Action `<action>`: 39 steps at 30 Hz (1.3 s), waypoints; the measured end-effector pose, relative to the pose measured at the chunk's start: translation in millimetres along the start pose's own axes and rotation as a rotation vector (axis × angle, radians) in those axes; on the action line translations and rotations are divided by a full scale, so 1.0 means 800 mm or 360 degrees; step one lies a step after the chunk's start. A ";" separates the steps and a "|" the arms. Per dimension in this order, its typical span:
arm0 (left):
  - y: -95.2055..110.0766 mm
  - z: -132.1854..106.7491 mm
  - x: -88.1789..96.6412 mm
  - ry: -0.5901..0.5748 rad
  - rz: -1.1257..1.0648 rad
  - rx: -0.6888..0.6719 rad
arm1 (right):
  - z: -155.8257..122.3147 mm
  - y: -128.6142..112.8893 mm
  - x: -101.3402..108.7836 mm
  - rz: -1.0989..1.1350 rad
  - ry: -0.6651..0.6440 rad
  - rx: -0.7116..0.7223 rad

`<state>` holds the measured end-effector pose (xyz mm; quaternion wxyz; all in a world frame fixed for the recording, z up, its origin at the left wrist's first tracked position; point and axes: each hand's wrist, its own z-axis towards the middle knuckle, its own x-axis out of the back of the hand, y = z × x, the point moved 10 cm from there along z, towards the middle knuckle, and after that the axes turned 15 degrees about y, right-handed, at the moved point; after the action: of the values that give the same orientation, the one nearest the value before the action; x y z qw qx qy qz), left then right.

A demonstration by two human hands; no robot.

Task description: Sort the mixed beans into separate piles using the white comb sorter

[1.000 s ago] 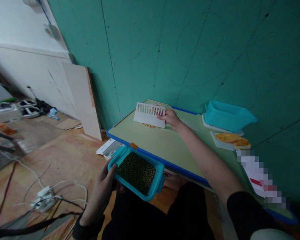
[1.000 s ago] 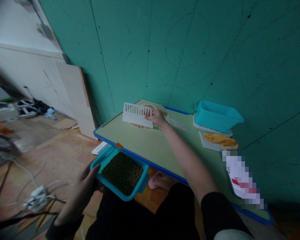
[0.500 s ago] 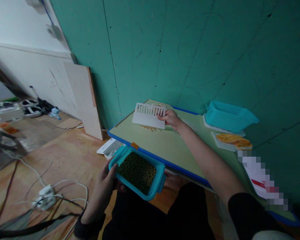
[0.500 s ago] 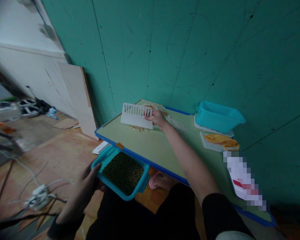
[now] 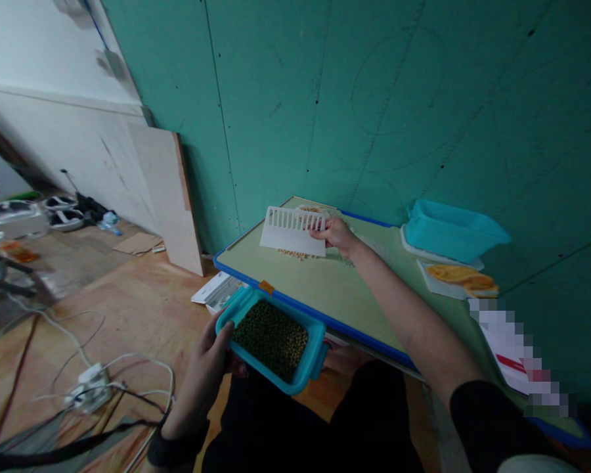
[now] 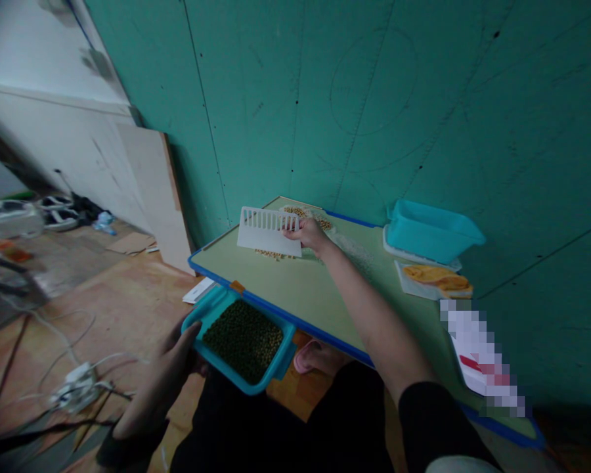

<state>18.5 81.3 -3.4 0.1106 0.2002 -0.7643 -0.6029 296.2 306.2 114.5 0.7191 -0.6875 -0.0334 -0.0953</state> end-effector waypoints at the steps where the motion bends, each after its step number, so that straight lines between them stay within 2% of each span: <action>1: 0.000 0.000 0.000 -0.0004 0.0002 0.0003 | -0.002 -0.001 -0.002 0.0002 -0.0020 -0.0011; 26: -0.005 0.001 0.002 0.0000 -0.0009 0.0026 | -0.027 -0.014 -0.033 0.0025 -0.0258 -0.0033; 39: 0.000 -0.003 -0.005 -0.0040 -0.0061 0.0037 | -0.033 -0.018 -0.039 0.0062 -0.0275 -0.0063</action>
<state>22.9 80.9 -2.7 0.0871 0.2084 -0.7686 -0.5985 261.1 282.2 121.7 0.7016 -0.7077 -0.0800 -0.0223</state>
